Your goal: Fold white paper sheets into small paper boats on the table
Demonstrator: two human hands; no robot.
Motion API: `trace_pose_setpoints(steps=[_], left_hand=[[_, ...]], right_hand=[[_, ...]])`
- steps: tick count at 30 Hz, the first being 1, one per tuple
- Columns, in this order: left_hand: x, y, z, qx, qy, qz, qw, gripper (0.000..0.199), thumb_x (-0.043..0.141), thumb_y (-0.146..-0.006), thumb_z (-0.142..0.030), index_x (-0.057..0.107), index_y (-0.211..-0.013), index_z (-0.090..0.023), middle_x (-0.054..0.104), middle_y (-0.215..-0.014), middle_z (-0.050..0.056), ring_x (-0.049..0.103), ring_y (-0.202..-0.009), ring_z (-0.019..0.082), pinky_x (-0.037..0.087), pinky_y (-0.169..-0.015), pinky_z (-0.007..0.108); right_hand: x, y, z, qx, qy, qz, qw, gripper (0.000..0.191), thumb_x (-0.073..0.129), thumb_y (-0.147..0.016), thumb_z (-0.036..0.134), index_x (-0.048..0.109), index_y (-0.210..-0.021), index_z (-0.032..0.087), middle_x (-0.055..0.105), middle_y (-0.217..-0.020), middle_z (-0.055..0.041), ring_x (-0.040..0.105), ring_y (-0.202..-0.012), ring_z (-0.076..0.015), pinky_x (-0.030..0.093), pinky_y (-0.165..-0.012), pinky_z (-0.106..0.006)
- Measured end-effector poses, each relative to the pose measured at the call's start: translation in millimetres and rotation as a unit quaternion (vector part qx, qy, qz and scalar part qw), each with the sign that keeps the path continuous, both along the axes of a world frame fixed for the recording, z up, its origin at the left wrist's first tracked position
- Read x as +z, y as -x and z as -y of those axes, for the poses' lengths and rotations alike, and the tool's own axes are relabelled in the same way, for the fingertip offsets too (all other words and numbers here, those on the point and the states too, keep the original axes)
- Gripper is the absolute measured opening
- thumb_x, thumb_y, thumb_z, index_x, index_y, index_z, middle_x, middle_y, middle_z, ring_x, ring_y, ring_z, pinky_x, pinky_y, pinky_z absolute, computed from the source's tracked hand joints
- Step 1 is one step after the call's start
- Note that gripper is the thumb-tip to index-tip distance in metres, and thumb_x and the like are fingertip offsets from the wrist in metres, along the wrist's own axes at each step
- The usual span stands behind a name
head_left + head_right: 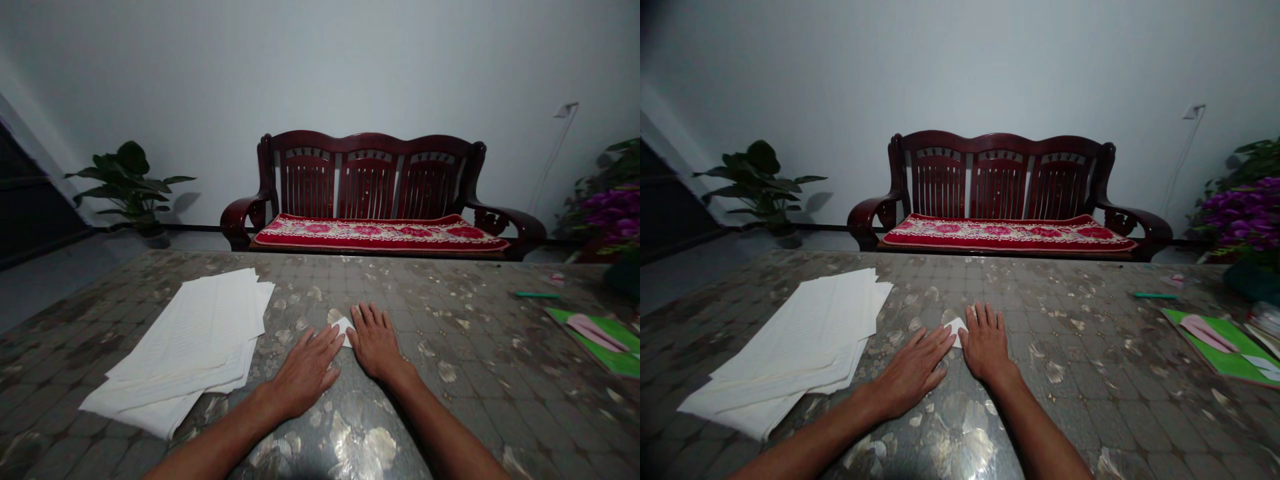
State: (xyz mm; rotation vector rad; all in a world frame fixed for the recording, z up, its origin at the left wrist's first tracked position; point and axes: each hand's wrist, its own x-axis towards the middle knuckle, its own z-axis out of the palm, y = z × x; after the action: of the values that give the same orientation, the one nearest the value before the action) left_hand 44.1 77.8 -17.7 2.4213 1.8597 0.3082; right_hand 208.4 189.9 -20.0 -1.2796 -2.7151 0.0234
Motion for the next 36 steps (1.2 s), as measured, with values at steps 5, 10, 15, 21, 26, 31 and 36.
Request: trace_pose_setpoints(steps=[5,10,15,21,26,31,36], left_hand=[[2.2,3.4,4.9,0.043,0.033,-0.01,0.998,0.06,0.052,-0.096,-0.032,0.035,-0.152,-0.018,0.036,-0.159,0.013,0.034,-0.146,0.027,0.023,-0.121,0.051],[5.9,12.5,7.2,0.048,0.042,0.006,0.998,0.061,0.053,-0.096,-0.032,0.035,-0.152,-0.015,0.036,-0.159,0.014,0.033,-0.147,0.027,0.024,-0.121,0.051],[11.7,10.6,-1.6,0.053,0.005,0.01,0.999,0.046,0.053,-0.097,-0.029,0.051,-0.14,-0.015,0.051,-0.149,0.014,0.043,-0.141,0.028,0.026,-0.12,0.054],[-4.6,13.1,-5.4,0.032,-0.037,0.004,0.999,0.05,0.055,-0.094,-0.025,0.047,-0.142,-0.016,0.051,-0.149,0.014,0.046,-0.139,0.027,0.032,-0.118,0.05],[1.8,21.6,-7.6,0.025,-0.018,0.015,0.999,0.042,0.055,-0.096,-0.024,0.052,-0.137,-0.017,0.053,-0.146,0.015,0.05,-0.135,0.029,0.038,-0.113,0.051],[21.9,15.9,-23.9,-0.018,-0.025,0.021,0.999,0.046,0.066,-0.091,-0.024,0.052,-0.135,-0.02,0.058,-0.14,0.014,0.054,-0.129,0.029,0.044,-0.107,0.044],[24.3,-2.6,-42.5,-0.034,-0.037,-0.051,0.997,0.047,0.066,-0.089,-0.018,0.052,-0.133,-0.017,0.058,-0.136,0.016,0.055,-0.124,0.031,0.046,-0.102,0.043]], right_hand=[[0.3,-9.3,-5.5,0.008,0.013,0.014,1.0,0.055,0.032,-0.103,0.041,0.039,-0.152,0.016,0.034,-0.159,-0.0145,0.028,-0.147,-0.0334,0.019,-0.118,-0.055],[8.3,-25.6,-17.6,-0.005,0.044,0.009,0.999,0.054,0.036,-0.102,0.037,0.038,-0.153,0.017,0.033,-0.16,-0.012,0.026,-0.148,-0.0327,0.021,-0.118,-0.056],[18.4,-14.5,-9.7,0.055,0.094,-0.08,0.991,0.054,0.024,-0.105,0.034,0.035,-0.154,0.014,0.035,-0.158,-0.0124,0.027,-0.149,-0.0249,0.023,-0.12,-0.049],[1.6,2.0,1.8,0.19,0.13,-0.068,0.971,0.065,0.027,-0.103,0.053,0.028,-0.156,0.016,0.021,-0.162,-0.0108,0.018,-0.151,-0.0243,0.013,-0.124,-0.048],[-2.9,-14.2,-31.5,0.093,0.173,-0.104,0.975,0.064,0.027,-0.102,0.049,0.036,-0.153,0.012,0.025,-0.161,-0.0137,0.019,-0.151,-0.0275,0.01,-0.123,-0.053],[-13.0,-34.0,-42.2,0.067,0.266,-0.278,0.92,0.063,0.021,-0.101,0.058,0.054,-0.143,0.024,0.047,-0.152,-0.0061,0.032,-0.147,-0.0245,0.012,-0.123,-0.053],[-22.4,-38.2,-37.1,0.054,0.261,-0.388,0.882,0.058,0.038,-0.095,0.063,0.066,-0.13,0.027,0.061,-0.139,-0.0074,0.047,-0.137,-0.0264,0.019,-0.122,-0.052]])
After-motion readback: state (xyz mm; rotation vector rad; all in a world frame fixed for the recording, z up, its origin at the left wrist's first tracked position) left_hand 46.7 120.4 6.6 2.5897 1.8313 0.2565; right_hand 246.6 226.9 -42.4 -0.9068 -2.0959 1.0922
